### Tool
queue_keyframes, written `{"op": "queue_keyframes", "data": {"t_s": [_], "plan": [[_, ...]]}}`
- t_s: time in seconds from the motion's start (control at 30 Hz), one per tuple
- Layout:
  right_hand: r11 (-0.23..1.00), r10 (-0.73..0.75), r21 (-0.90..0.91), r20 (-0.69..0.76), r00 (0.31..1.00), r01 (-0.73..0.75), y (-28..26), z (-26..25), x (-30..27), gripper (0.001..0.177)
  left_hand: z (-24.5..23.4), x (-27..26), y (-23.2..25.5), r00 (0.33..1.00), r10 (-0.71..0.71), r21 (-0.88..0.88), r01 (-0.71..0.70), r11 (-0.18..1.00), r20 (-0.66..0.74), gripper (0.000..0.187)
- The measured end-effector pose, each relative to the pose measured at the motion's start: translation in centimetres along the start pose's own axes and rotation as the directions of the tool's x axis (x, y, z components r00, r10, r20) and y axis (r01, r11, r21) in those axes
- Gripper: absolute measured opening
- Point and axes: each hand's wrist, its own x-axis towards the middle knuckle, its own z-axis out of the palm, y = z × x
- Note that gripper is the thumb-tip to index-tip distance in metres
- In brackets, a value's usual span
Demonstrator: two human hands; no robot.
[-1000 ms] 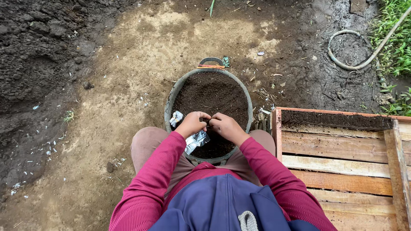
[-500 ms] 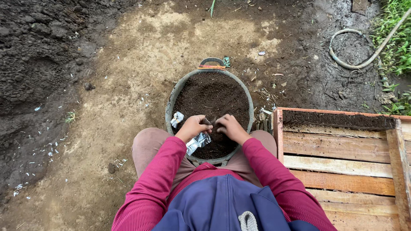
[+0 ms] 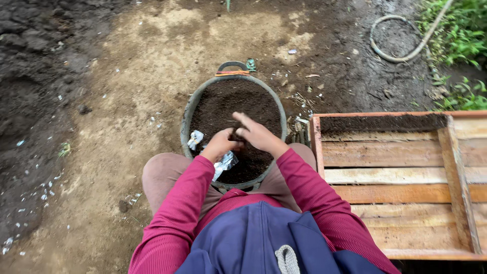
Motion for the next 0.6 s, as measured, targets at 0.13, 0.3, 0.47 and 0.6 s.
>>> {"op": "queue_keyframes", "data": {"t_s": [0.13, 0.3, 0.47, 0.6], "plan": [[0.929, -0.184, -0.314, 0.061, 0.981, 0.194, 0.2, -1.5, -2.6, 0.045, 2.9, 1.4, 1.6, 0.999, -0.046, 0.057, 0.047, 0.997, -0.015, 0.063], [0.907, 0.052, -0.390, -0.272, 0.961, -0.159, 6.1, -6.0, -5.7, 0.033, 12.4, -0.3, 4.1, 0.987, -0.109, 0.052, 0.104, 0.993, 0.115, 0.062], [0.698, 0.230, -0.431, -0.620, 0.750, -0.571, 21.3, -12.9, -6.7, 0.033, 18.6, 2.6, 2.4, 0.937, -0.043, 0.134, -0.004, 0.991, 0.348, 0.069], [0.717, 0.277, -0.281, -0.725, 0.631, -0.638, 25.7, -12.2, -6.0, 0.019, 21.0, 3.2, 1.2, 0.899, -0.036, 0.150, -0.034, 0.988, 0.436, 0.070]]}}
